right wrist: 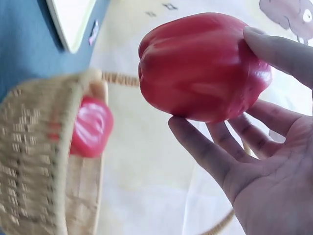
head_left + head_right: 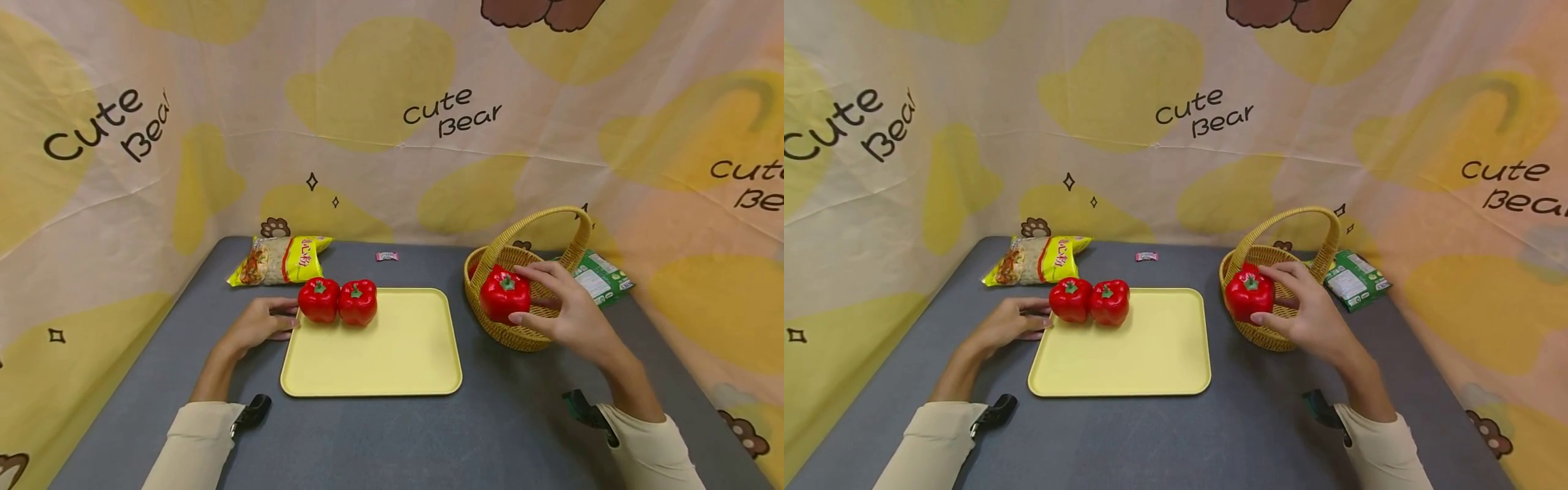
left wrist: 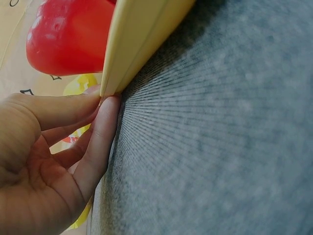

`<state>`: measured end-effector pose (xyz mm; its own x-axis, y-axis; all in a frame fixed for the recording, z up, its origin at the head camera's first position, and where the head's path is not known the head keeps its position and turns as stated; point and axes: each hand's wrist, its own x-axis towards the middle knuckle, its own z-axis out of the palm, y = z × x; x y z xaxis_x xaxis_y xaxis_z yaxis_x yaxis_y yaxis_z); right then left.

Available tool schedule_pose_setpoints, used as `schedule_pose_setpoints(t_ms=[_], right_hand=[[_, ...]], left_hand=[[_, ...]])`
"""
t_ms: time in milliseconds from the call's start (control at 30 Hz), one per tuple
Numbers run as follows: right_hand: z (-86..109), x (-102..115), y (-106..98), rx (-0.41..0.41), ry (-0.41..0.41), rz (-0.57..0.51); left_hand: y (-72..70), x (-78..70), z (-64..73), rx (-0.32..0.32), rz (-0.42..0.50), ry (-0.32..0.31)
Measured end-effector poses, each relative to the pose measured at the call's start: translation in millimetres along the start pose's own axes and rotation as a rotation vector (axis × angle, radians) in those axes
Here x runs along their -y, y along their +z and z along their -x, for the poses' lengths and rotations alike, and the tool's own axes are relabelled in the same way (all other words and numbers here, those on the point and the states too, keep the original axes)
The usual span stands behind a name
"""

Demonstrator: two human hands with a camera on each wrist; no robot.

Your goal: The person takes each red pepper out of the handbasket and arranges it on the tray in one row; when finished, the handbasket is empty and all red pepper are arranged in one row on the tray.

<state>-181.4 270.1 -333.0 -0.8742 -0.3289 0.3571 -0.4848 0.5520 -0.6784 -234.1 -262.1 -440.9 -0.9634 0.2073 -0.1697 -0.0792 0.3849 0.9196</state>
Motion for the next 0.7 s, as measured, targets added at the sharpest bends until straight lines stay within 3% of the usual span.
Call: schedule_pose_setpoints(t_ms=[333, 700], right_hand=[[-17.0, 3, 40, 0.089, -0.043, -0.055], [-39.8, 3, 77, 0.195, 0.042, -0.053]], left_hand=[[0.8, -1.0, 0.1, 0.0, 0.012, -0.009], [1.2, -1.7, 0.8, -0.004, 0.016, -0.005]])
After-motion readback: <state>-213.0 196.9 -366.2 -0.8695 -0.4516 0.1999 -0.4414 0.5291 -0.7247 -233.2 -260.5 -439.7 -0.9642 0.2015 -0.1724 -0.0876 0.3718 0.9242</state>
